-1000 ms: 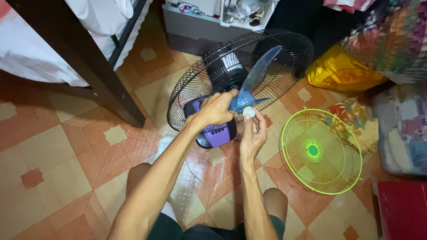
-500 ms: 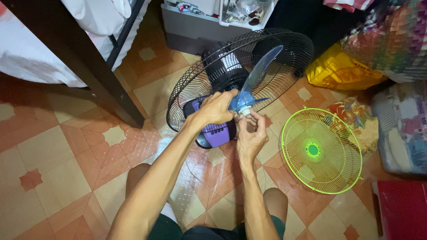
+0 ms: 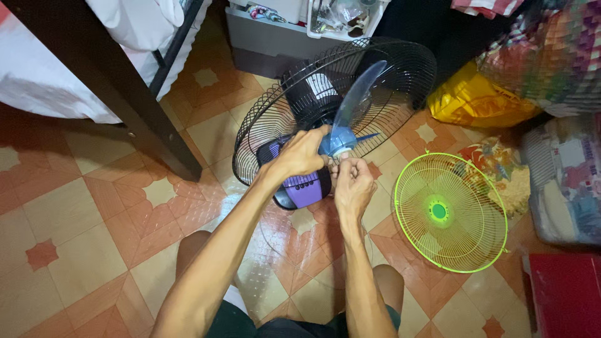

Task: The person disassembles a standing fan by removing the front grill and fan blades, then reassembles it by placing the blades back on the motor, securing them with a nut, and reattaching the front grill. The fan is then placed upright on the floor.

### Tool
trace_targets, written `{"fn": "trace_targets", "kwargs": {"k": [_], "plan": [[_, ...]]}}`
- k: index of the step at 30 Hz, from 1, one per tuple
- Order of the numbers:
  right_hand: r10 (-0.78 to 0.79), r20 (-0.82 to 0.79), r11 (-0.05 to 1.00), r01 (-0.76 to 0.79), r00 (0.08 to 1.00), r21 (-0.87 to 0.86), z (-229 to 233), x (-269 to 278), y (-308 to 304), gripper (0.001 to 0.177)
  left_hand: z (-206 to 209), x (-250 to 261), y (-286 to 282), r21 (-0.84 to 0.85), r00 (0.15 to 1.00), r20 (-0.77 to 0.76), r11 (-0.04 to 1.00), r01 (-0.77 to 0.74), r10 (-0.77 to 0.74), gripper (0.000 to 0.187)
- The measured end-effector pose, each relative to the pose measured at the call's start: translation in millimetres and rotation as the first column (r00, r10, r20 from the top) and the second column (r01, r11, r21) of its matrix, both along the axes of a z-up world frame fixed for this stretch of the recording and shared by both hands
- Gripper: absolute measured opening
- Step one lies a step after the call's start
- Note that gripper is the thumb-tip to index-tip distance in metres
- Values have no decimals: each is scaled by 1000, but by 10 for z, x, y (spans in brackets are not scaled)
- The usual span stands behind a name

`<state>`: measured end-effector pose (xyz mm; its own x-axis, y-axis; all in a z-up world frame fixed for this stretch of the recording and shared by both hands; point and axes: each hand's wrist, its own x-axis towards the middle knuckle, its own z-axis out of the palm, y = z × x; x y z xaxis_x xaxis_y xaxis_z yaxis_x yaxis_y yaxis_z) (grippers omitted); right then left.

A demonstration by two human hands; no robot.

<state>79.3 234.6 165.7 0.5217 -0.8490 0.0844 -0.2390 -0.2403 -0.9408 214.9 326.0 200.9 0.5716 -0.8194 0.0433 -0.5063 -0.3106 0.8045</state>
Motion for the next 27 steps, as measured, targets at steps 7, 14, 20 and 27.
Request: {"fn": "trace_targets", "kwargs": {"k": [7,14,20,27], "plan": [[31,157,994,-14,987,-105,13,0,76,26,-5,-139,-7,-43,997,-25,997,-71,70,58],[10,215,999,0,976,-46,-5,-6,65,26,31,-99,-4,-71,999,-29,996,-45,43,53],[47,298,995,-19,953,-95,7,-3,52,18,73,-105,0,-45,998,-33,998,-50,48,63],[36,366,999,-22,930,-43,-122,13,16,28,66,-123,4,5,996,-59,997,-71,71,64]]}}
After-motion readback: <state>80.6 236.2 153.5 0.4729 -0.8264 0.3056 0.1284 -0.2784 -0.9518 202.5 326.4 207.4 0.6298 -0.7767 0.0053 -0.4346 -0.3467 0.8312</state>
